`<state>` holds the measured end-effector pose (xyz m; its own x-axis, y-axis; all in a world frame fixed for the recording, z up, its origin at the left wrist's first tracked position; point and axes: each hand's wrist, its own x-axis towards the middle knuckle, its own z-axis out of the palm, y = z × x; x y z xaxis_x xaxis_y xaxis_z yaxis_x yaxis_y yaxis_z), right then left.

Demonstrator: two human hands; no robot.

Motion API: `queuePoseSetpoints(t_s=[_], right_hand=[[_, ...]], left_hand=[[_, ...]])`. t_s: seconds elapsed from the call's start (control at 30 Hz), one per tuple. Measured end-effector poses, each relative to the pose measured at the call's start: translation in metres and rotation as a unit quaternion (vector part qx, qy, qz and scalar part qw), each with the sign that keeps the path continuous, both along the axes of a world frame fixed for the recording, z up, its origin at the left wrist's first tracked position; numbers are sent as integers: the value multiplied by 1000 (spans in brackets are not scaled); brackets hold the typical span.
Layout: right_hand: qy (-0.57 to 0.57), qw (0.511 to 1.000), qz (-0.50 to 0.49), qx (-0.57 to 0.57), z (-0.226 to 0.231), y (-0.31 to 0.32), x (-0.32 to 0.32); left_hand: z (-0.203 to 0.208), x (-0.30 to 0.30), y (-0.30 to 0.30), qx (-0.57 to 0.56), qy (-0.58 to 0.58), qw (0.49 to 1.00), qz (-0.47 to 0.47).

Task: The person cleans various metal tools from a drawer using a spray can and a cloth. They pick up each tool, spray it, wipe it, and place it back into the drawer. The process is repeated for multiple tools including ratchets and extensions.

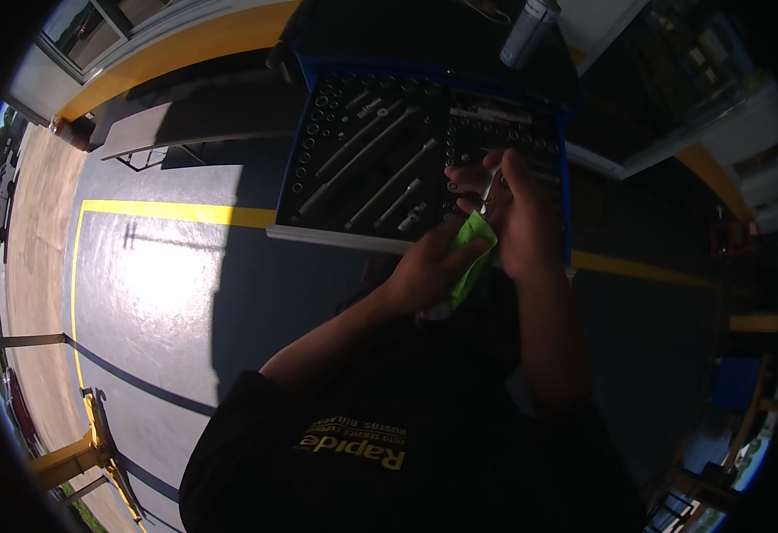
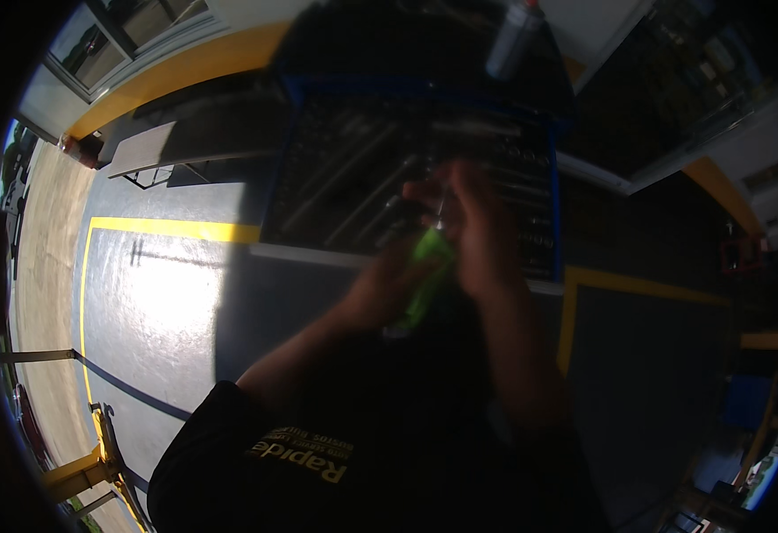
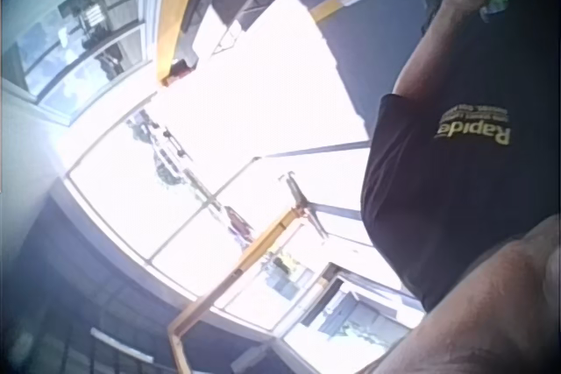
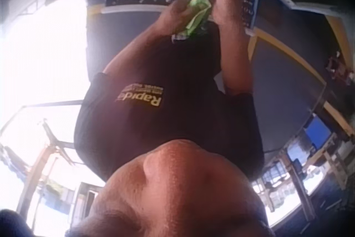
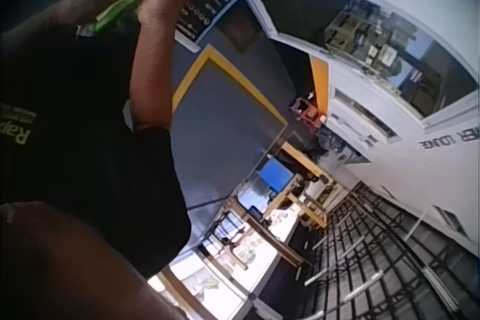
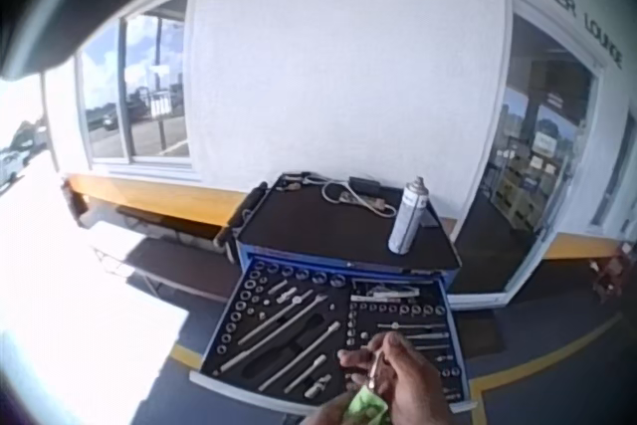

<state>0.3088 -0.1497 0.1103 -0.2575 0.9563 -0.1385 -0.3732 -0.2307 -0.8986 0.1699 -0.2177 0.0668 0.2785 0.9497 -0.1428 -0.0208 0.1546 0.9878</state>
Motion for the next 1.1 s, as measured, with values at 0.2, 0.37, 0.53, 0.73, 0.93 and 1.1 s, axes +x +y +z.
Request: queuePoseSetpoints(t_s=[0.2,0.37,0.53,0.73,0.93,1.1], right_hand=[[-33,998,-3,55,7,-8,-1],[-44,995,-7,89,-5,-14,-3],[-75,987,22,140,-5,-17,-11],[29,988,79,128,16,-8,0],[24,991,101,79,0,-2,20],[-37,993,90,60,-17,-13,26]], left_hand=[[21,11,6,37,41,998,39],[19,11,15,140,116,979,93],[33,7,18,112,109,975,155],[40,-14,33,105,-78,976,175],[-20,-44,50,49,-526,849,33],[-47,-53,70,89,-640,759,-85]])
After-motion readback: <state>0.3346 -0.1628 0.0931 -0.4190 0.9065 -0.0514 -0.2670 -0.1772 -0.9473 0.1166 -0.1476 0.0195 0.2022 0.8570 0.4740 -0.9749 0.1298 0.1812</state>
